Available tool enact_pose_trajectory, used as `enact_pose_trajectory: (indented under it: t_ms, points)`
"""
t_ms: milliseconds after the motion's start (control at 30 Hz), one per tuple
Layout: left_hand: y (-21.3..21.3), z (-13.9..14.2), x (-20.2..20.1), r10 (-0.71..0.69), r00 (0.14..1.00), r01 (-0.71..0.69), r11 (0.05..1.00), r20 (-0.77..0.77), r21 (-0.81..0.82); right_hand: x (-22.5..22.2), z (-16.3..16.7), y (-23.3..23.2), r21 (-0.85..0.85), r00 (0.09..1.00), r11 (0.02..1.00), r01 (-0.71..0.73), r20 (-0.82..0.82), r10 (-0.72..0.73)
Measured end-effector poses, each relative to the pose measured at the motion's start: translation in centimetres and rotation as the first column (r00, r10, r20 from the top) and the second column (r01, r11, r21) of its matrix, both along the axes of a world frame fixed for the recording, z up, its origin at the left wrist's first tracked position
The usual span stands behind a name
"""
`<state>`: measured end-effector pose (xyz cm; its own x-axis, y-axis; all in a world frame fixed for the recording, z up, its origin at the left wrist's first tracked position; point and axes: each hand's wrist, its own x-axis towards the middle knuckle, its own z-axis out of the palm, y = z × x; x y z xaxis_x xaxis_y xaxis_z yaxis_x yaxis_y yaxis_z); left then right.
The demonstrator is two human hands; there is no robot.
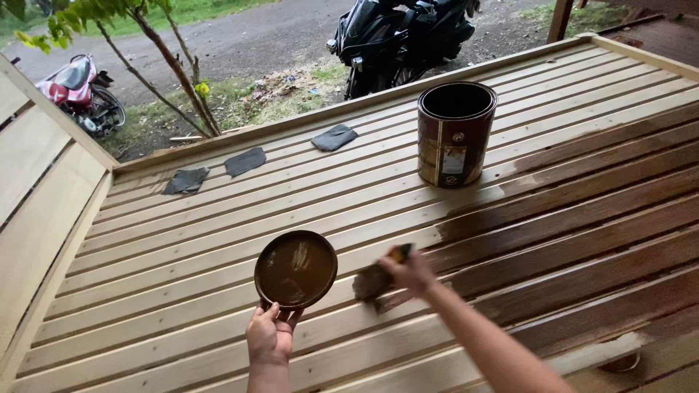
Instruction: The person applies a brown wood stain to a slatted wooden surface using a brush. They repeatedly dip the brush into a small container of stain and spread it along the slats, gradually darkening the wood.
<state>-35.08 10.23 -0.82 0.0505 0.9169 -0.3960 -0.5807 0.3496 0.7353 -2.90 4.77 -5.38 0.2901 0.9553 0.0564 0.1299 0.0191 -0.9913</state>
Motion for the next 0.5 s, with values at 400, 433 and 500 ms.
enact_pose_trajectory:
  t_ms: [400,433,500]
  points:
    - [1.1,-1.6,1.0,-0.061,0.996,0.059,0.998,0.065,0.026,19.6,3.6,-3.8,-0.343,-0.379,0.843,0.414,0.778,0.502]
    - [1.3,-1.7,0.9,-0.054,0.996,0.053,0.998,0.066,0.016,17.6,3.2,-3.5,-0.327,-0.22,0.868,0.374,0.878,0.426]
    - [1.4,-1.9,0.6,-0.033,0.997,0.033,0.999,0.063,-0.008,11.3,2.1,-1.9,-0.167,-0.047,0.954,0.248,0.982,0.184]
